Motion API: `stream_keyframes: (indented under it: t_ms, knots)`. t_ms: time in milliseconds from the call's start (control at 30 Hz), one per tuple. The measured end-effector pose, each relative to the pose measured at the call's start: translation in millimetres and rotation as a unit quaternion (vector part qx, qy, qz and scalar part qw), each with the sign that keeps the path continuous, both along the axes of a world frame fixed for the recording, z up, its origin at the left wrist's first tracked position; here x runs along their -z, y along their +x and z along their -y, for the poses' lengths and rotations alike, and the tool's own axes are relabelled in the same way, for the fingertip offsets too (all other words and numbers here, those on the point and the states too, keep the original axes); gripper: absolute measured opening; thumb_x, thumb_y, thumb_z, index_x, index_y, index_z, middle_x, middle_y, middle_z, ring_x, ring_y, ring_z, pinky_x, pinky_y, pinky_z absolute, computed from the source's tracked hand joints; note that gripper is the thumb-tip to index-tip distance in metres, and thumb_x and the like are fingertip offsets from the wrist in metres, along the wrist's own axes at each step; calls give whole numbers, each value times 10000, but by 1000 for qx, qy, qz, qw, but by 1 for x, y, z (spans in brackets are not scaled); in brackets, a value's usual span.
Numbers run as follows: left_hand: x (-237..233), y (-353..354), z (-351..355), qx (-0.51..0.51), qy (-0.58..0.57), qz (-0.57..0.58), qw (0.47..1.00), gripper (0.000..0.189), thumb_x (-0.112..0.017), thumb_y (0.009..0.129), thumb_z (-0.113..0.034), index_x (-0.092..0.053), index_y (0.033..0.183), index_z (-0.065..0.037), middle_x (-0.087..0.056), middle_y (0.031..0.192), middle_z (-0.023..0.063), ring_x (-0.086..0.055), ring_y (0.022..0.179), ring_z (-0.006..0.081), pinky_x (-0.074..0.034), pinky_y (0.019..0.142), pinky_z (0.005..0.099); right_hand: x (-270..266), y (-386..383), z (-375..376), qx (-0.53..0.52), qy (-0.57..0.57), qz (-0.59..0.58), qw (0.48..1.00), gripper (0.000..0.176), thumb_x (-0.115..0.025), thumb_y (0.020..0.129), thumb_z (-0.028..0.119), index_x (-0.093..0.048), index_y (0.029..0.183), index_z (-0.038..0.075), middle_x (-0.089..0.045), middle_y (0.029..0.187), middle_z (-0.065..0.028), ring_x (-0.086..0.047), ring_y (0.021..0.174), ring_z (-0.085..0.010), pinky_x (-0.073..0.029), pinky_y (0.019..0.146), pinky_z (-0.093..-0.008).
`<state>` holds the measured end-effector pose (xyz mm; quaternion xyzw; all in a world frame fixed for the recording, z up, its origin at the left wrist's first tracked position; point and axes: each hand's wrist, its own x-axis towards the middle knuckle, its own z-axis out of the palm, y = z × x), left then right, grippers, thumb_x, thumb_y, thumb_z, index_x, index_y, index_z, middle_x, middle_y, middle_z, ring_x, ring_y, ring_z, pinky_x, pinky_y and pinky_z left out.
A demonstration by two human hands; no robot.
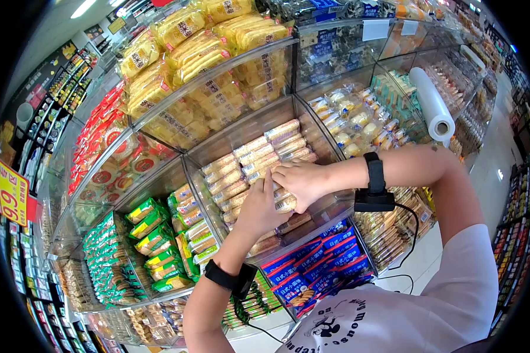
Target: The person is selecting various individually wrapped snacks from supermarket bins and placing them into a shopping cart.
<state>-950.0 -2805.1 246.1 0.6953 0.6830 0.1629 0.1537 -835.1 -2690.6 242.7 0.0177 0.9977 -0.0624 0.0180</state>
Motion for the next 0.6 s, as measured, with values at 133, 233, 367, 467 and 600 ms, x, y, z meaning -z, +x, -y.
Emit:
stream_keyframes:
  t_ms: [133,233,367,467,600]
  knots:
    - [-6,-3,11,-23,124,-155,980,773,-681,507,-202,-322,1128,86,-421,988,229,-440,897,329,-380,801,351,4,5,-9,68,-105,-80,989,664,-550,683,403,-347,1055,-108,-445,987,-232,-465,903,-316,-372,813,-363]
    - [-20,-18,28,-90,170,-69,979,710,-689,507,-163,-356,1088,73,-437,943,211,-450,857,334,-389,773,352,-29,9,-12,306,-277,14,911,446,-380,819,336,-463,941,-85,-522,853,-231,-522,820,-288,-403,755,-358]
    - [-37,-23,40,-174,154,-48,971,697,-712,519,-219,-378,1073,40,-430,983,272,-451,930,372,-385,795,386,71,4,-13,236,-206,308,898,283,-424,706,187,-555,677,-61,-564,628,-168,-561,582,-239,-443,543,-379]
    - [-33,-24,43,-150,199,-43,967,670,-704,512,-155,-378,1051,71,-440,910,201,-463,828,326,-411,705,356,108,-5,-15,186,-181,327,909,248,-415,677,143,-571,729,-42,-575,710,-162,-554,611,-232,-432,529,-375]
    - [-33,-23,54,-157,174,4,972,674,-707,513,-156,-376,1055,71,-440,911,199,-469,823,319,-414,699,352,128,-14,-21,279,-330,349,832,225,-425,741,127,-532,910,24,-543,858,-147,-521,637,-225,-422,554,-346]
